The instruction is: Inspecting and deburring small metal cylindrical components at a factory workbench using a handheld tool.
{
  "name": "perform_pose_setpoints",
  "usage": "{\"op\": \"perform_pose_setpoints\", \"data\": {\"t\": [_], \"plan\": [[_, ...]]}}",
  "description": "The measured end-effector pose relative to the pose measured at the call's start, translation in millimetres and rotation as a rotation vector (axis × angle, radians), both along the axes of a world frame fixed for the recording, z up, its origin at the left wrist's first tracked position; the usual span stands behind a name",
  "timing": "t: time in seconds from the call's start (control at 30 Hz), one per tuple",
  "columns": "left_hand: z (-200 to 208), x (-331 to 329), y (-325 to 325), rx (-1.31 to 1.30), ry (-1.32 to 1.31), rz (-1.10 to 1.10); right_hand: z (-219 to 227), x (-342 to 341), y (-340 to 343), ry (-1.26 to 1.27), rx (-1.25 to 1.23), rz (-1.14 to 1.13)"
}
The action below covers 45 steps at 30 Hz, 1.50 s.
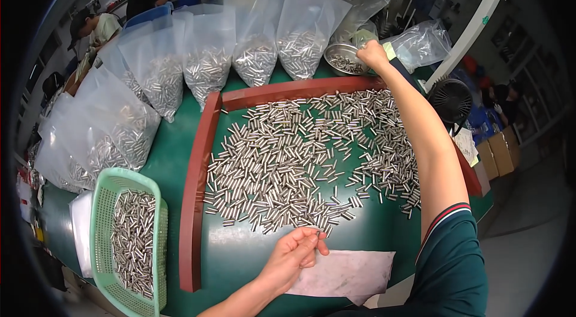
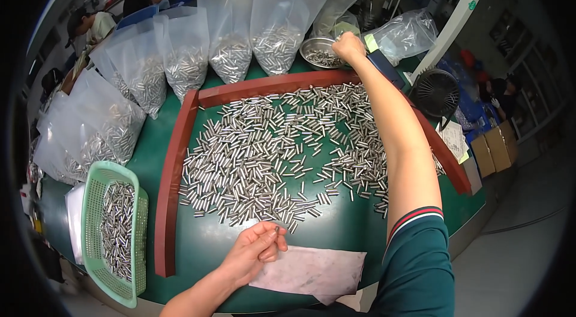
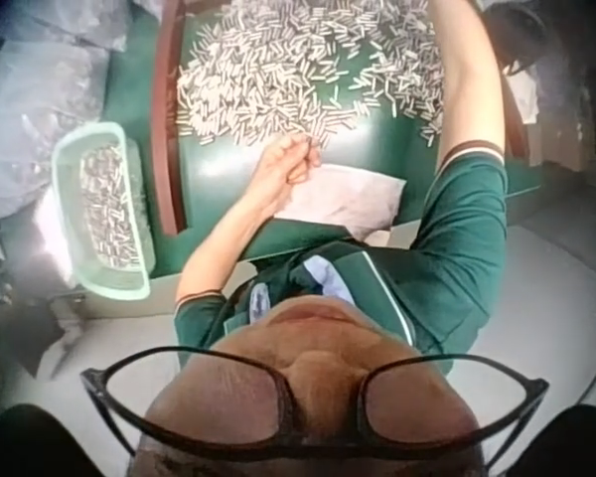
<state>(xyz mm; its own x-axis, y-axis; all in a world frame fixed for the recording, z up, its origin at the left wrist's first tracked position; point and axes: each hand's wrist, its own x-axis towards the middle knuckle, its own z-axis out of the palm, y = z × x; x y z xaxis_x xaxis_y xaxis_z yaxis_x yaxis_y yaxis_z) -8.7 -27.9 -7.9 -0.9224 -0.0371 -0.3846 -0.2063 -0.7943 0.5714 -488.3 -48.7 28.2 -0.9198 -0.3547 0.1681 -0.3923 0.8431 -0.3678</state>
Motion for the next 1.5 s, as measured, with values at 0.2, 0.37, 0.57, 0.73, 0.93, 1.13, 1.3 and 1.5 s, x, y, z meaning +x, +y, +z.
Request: {"op": "perform_pose_setpoints", "data": {"t": [0.2, 0.37, 0.57, 0.73, 0.93, 1.13, 1.3, 1.5], "plan": [[-0.6, -2.2, 0.3, 0.003, -0.003, -0.010, 2.2, 2.3, 0.7, -0.042, 0.049, -0.016], [0.9, 1.0, 1.0, -0.004, -0.008, -0.002, 2.7, 14.4, -5.1, -0.051, 0.077, -0.030], [0.6, 6.7, 1.9, -0.014, -0.029, -0.031, -12.4, 7.1, -7.9, 0.078, 0.095, 0.106], [-1.1, -0.7, 2.4, -0.050, -0.001, -0.021, 14.7, 19.7, 12.2, 0.254, -0.123, 0.253], [-0.5, 2.6, -0.5, -0.098, 0.028, -0.009, 54.5, 182.9, 77.2, -0.025, -0.534, 0.508], [-5.0, 0.6, 0.7, -0.003, 0.041, -0.045, 44.2, 293.8, 163.2, -0.251, -0.899, 0.605], [-0.7, 2.0, 7.4, 0.064, 0.029, -0.052, 9.4, 320.4, 190.9, -0.500, -1.288, 0.794], [-0.6, 1.9, 6.6, 0.109, 0.038, -0.054, -15.1, 336.6, 186.1, -0.578, -1.482, 0.770]]}}
